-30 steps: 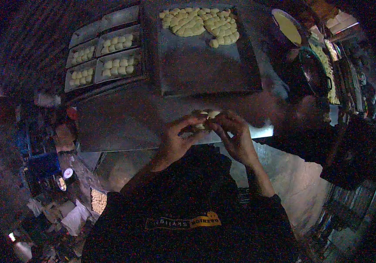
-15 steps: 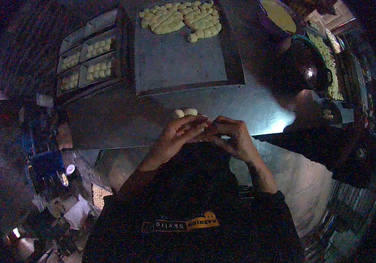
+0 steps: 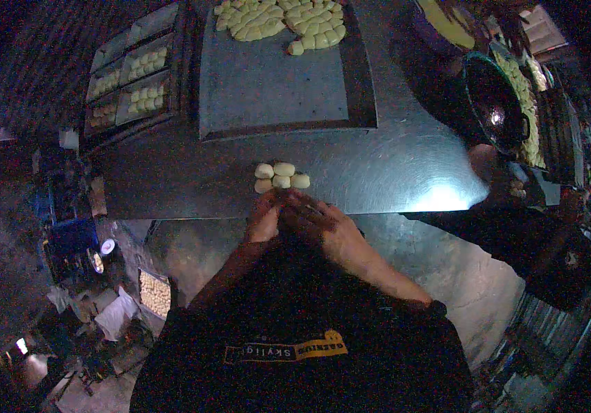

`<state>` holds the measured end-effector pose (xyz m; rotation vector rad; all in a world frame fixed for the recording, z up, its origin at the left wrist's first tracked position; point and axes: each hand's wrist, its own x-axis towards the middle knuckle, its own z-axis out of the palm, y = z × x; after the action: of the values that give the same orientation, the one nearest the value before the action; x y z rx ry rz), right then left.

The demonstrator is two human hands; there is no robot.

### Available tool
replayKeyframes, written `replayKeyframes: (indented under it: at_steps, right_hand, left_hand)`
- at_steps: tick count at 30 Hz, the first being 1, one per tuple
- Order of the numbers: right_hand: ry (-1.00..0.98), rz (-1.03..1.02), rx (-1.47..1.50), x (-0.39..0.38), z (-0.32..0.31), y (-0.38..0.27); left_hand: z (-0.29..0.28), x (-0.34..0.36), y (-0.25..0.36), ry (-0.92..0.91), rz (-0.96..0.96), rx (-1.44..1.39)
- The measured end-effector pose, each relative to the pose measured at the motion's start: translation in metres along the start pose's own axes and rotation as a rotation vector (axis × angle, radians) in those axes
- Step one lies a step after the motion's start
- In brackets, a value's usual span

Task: The person prepares dough by shaping pieces of dough into balls and placing them into metal baking pans.

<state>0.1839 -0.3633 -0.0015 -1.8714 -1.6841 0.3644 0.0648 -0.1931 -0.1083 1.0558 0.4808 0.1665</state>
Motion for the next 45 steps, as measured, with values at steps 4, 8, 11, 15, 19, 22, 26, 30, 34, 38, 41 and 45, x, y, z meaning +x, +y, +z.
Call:
replayKeyframes:
  at_steps: [4,8,11,15,19,22,26,30,34,38,41,45]
  right_hand:
    - [-0.073,0.448,0.392,0.016,0.051,0.064]
    - [-0.058,0.434,0.546,0.045,0.032,0.105]
    - [0.134,0.262,0.336,0.054,0.037,0.110]
    - [0.194,0.250,0.480,0.059,0.046,0.104]
    - [0.138,0.141,-0.090,0.071,0.027,0.116]
    - [0.117,0.346,-0.025,0.129,-0.014,0.126]
    - [0.375,0.419,-0.187,0.221,-0.010,0.213]
    - [0.113,0.481,-0.331,0.261,-0.007,0.366]
    - [0.360,0.296,-0.439,0.269,0.034,0.394]
    - [0.596,0.432,0.068,0.243,0.063,0.376]
    - [0.394,0.266,0.213,0.273,0.097,0.213]
    - [0.351,0.283,0.020,0.195,0.101,0.055]
  left_hand:
    - [0.044,-0.001,0.053,0.135,-0.155,0.164]
    - [0.021,0.008,0.056,0.161,-0.179,0.303]
    - [-0.012,0.011,0.065,0.161,-0.124,0.226]
    - [-0.061,-0.003,0.055,0.218,-0.067,0.223]
    - [-0.106,-0.016,0.044,0.213,-0.049,0.203]
    - [-0.102,-0.029,0.056,0.252,-0.049,0.096]
    - [-0.119,-0.046,0.067,0.171,0.205,0.087]
    - [-0.130,-0.043,0.080,0.152,0.163,0.062]
    - [-0.152,-0.061,0.098,0.241,0.022,0.032]
    - [-0.145,-0.057,0.127,0.206,-0.098,-0.011]
    - [-0.160,-0.059,0.124,0.298,-0.029,-0.085]
    - [-0.132,-0.006,0.089,0.322,0.063,-0.058]
